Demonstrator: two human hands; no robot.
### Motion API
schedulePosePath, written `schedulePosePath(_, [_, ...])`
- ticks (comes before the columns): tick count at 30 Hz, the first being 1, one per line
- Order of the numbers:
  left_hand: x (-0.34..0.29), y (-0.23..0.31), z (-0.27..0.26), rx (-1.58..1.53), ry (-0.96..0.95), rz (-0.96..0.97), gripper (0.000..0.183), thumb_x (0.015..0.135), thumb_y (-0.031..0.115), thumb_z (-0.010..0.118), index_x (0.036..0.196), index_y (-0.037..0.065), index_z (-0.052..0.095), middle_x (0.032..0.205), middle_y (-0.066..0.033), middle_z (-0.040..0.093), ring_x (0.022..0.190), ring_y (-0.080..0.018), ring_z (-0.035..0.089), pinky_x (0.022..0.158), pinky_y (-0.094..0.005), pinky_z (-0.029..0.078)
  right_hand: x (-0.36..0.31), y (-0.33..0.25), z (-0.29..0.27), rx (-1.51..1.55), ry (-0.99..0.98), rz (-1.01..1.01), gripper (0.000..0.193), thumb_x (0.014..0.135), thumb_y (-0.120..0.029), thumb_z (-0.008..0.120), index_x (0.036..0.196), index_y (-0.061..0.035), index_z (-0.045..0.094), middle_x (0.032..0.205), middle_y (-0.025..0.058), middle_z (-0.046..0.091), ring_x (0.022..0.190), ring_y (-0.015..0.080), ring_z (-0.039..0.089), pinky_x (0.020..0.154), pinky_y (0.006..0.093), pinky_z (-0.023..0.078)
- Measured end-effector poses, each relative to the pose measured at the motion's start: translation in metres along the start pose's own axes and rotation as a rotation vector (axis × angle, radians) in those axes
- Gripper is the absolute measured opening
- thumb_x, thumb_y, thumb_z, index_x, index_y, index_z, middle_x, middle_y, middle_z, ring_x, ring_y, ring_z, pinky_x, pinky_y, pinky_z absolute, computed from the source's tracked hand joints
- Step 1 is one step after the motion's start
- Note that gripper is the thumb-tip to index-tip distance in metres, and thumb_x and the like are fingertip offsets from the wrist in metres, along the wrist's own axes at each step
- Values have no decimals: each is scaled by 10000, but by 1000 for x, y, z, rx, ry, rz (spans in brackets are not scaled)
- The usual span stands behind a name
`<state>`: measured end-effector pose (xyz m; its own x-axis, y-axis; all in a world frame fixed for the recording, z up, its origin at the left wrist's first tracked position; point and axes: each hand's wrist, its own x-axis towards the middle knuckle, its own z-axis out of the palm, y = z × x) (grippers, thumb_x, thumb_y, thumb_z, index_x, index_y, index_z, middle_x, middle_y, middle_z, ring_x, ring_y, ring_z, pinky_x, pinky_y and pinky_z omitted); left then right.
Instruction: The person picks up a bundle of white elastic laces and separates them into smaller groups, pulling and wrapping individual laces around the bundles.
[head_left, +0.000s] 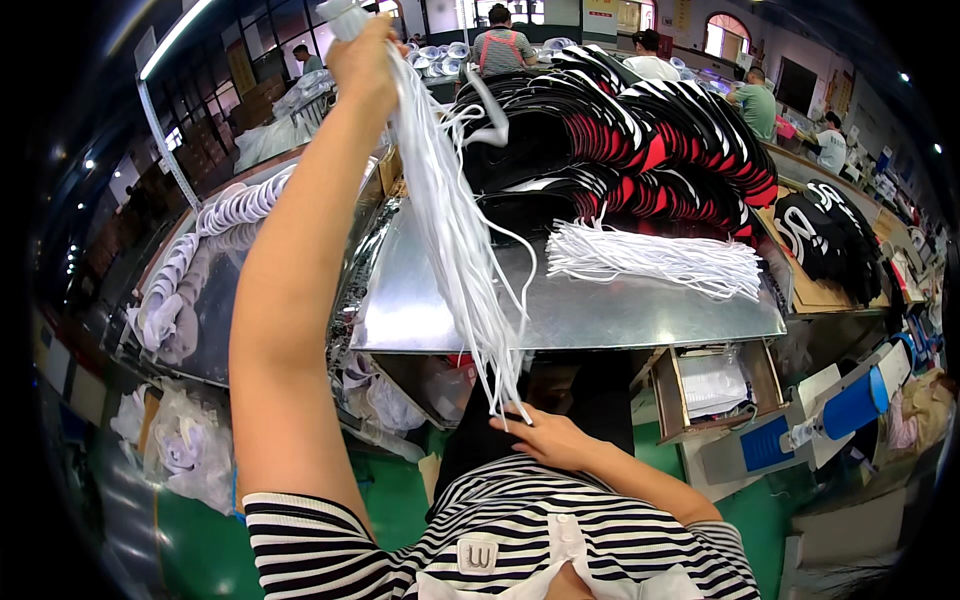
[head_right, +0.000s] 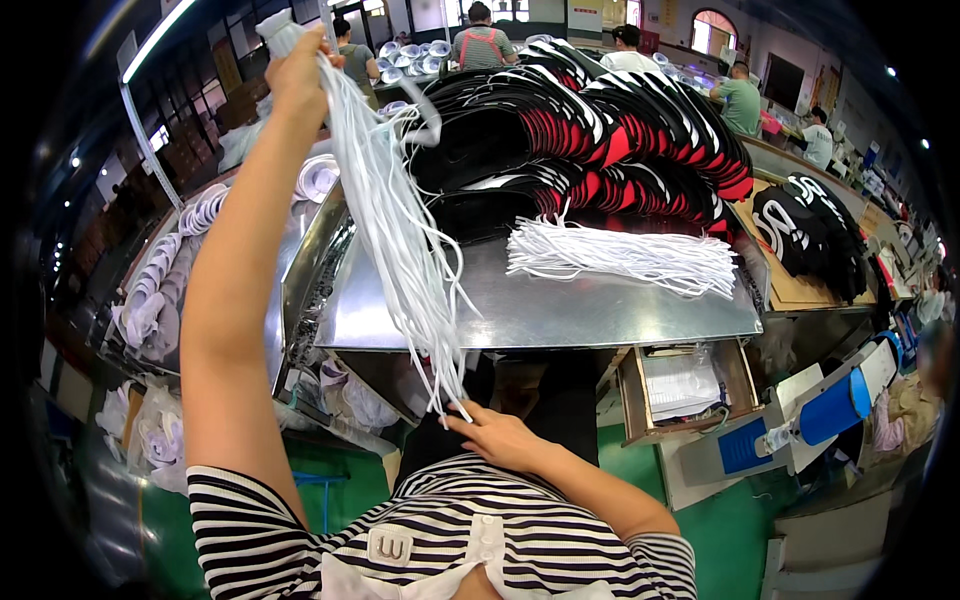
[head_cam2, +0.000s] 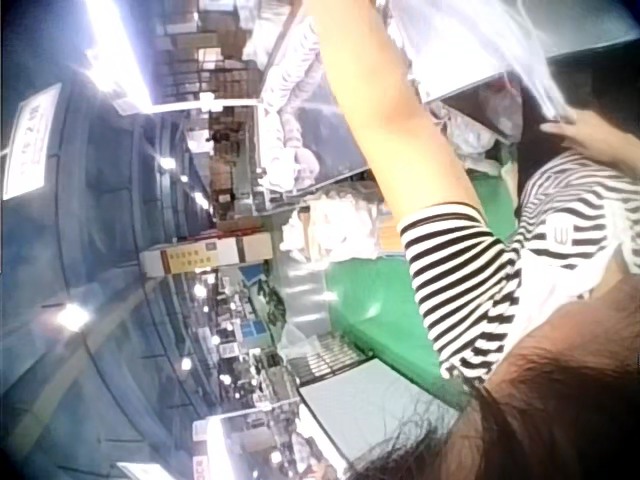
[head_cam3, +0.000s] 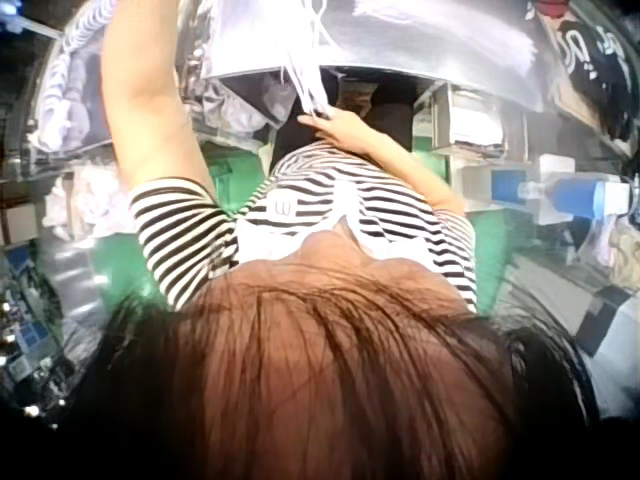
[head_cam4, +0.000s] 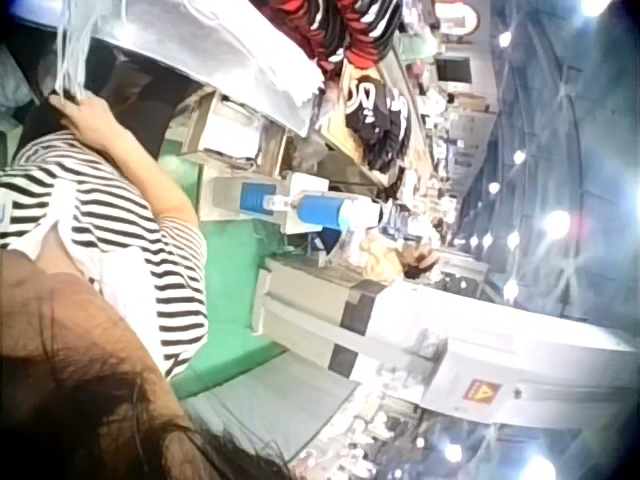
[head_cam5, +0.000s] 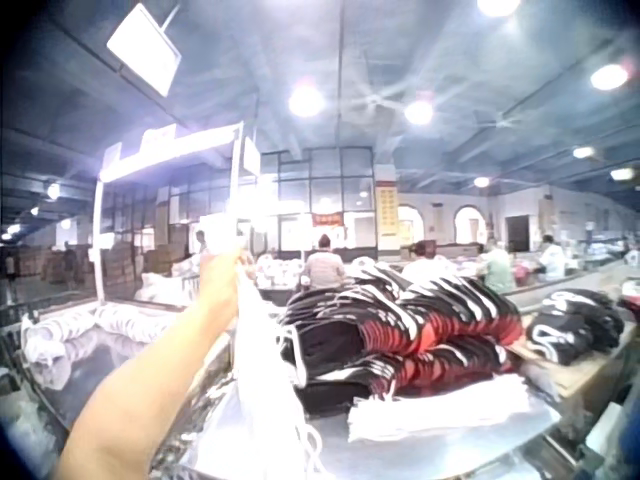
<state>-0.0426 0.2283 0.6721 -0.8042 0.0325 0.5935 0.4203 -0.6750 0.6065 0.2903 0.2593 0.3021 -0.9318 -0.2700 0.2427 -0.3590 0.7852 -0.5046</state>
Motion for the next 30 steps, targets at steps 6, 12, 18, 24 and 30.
schedulePosePath(6, [24,24,2,81,-121,-45,180,785,71,714,781,-7,551,666,-79,554,506,-179,541,505,-312,475,-50,40,-1,494,238,309,573,880,-51,579,1404,-115,357,1064,119,613,920,255,623,804,334,503])
schedulePosePath(12, [-25,16,43,221,-370,-36,200,790,148,730,793,31,568,697,-52,579,591,-143,576,516,-283,470,3,46,-105,30,992,165,310,790,78,565,1085,-15,580,1090,154,581,976,310,588,791,327,483])
schedulePosePath(18, [-19,18,70,223,-306,-29,117,796,125,631,739,30,591,624,-60,554,516,-181,529,492,-310,417,110,-9,-160,-235,786,-227,447,780,-151,687,1198,-70,550,1305,155,470,1195,357,445,994,456,364])
schedulePosePath(24, [-6,32,95,299,-266,176,195,794,127,706,830,14,551,678,-67,582,506,-154,556,474,-286,458,124,48,-64,-356,180,144,641,787,-507,646,1292,-135,519,1380,184,414,1212,507,362,825,529,476])
schedulePosePath(30, [8,20,79,242,-151,168,201,780,125,704,847,7,556,672,-76,588,501,-156,555,474,-294,457,41,46,-4,-348,138,-63,634,713,-186,750,1295,-135,504,1270,82,507,1221,445,367,884,511,462])
